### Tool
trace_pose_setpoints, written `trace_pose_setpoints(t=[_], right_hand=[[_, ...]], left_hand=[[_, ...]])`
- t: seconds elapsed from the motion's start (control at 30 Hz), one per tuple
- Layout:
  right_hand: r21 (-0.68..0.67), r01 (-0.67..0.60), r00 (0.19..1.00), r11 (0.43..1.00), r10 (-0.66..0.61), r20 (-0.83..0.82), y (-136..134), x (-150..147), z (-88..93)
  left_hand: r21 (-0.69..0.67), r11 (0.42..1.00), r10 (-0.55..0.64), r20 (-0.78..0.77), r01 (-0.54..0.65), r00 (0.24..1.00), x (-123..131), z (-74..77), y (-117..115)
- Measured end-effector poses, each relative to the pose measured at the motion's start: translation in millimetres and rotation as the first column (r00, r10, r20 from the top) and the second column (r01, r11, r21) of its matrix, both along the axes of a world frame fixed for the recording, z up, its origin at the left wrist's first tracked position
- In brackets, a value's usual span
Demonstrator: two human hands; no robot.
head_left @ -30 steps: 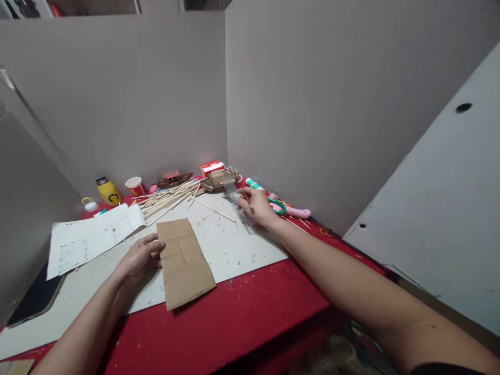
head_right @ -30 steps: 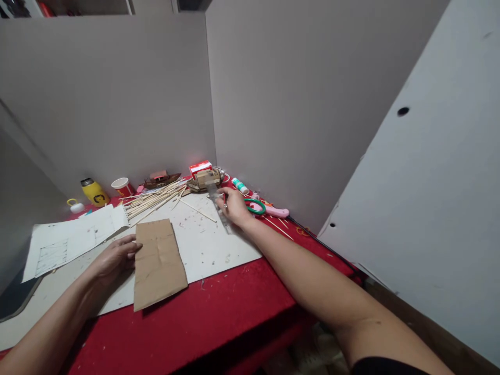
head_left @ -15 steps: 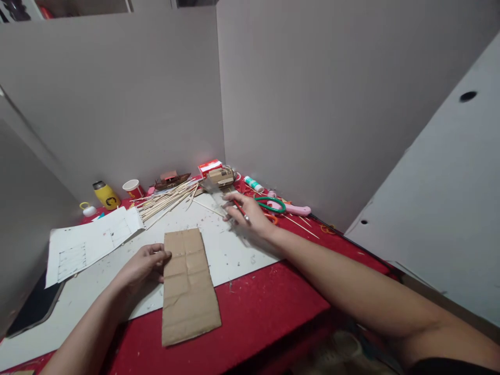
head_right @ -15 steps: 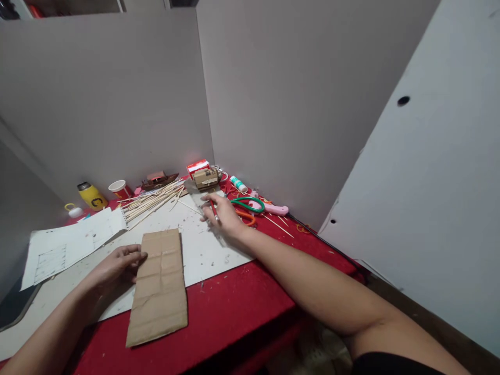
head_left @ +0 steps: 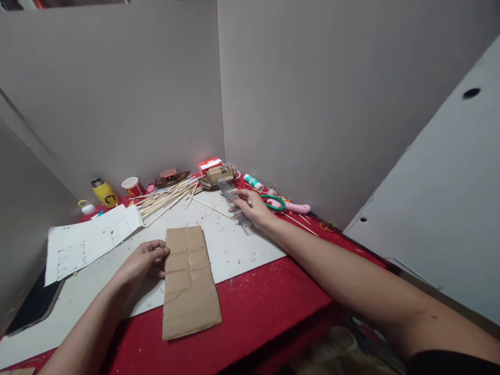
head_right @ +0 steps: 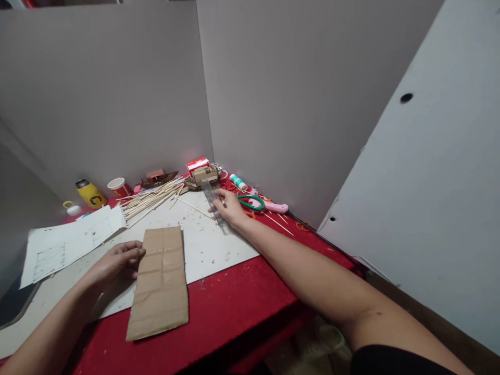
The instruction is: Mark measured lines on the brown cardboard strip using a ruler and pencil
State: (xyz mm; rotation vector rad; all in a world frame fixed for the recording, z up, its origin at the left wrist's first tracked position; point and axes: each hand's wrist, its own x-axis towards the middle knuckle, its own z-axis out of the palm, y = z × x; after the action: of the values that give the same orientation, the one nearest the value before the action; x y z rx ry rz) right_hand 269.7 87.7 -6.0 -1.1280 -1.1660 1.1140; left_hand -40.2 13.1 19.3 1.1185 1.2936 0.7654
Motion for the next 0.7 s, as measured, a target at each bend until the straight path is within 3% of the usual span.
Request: trace_pose_setpoints(t=[0.3, 0.43, 0.57, 0.7], right_hand=[[0.009, 0.040, 0.999, 0.999, -0.040, -0.012, 4, 3, 0.4], [0.059, -0.096, 0.995, 0.994, 0.095, 0.024, -10, -3, 6.5], [0.158, -0.266, 0.961, 0.951, 0.249, 0.120, -32, -15, 11.9], [0.192, -0.366, 0.918, 0.911, 0.318, 0.237, -41, -23, 13.7]], left_hand=[[-0.045, 0.999, -0.021, 0.018, 0.021, 1.000, -1, 0.3, 3], [-0.043, 0.998, -0.039, 0.003, 0.039, 0.999, -2, -0.6, 2], [-0.022, 0.999, -0.038, -0.024, 0.037, 0.999, -1, 0.5, 1], [0.050, 0.999, 0.014, -0.090, -0.009, 0.996, -2, 1.4, 1]])
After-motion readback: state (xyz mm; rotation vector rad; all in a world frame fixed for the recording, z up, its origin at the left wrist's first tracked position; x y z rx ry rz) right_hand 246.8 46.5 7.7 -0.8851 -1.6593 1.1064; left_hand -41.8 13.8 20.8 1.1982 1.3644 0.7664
